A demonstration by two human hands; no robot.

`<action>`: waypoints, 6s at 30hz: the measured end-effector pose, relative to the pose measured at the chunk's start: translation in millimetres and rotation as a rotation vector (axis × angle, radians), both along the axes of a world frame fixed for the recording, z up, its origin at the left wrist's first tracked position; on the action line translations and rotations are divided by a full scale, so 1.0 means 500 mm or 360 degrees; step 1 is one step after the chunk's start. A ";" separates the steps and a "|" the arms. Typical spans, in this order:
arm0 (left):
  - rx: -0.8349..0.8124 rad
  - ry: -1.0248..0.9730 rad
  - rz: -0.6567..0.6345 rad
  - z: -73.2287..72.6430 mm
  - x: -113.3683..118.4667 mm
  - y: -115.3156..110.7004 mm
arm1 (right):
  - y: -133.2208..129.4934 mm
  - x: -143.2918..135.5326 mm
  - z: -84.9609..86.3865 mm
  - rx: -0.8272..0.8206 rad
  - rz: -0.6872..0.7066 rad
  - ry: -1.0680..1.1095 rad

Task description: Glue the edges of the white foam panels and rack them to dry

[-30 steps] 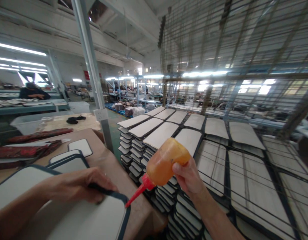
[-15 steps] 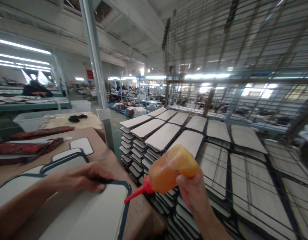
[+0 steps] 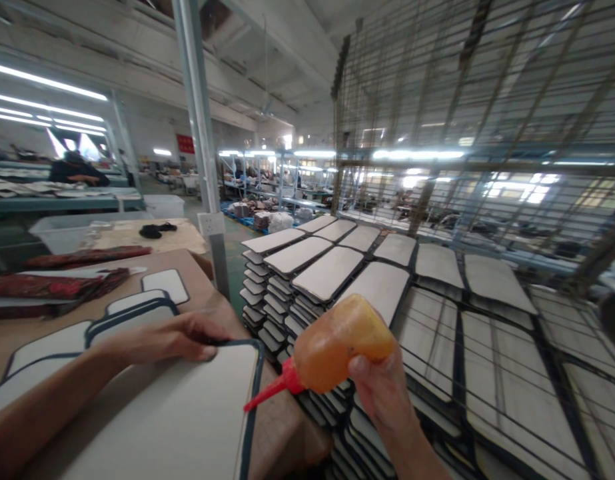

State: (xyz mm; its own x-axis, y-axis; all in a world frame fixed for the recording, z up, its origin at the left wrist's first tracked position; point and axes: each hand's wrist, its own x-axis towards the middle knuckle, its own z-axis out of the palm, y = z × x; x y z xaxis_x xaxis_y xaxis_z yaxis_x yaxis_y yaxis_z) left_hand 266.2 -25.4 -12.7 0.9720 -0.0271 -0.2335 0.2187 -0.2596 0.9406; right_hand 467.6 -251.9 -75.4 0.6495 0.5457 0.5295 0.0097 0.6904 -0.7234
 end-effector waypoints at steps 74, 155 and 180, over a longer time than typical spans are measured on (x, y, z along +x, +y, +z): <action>-0.0495 -0.0099 0.0645 -0.055 -0.013 0.094 | 0.001 -0.022 -0.082 0.0129 -0.0269 0.0276; -0.0890 -0.0395 0.1456 -0.129 0.014 0.141 | 0.088 -0.067 -0.054 -0.0031 -0.0136 0.0198; -0.0931 -0.0374 0.1461 -0.128 0.035 0.181 | 0.066 -0.063 -0.098 -0.0151 0.0027 0.0160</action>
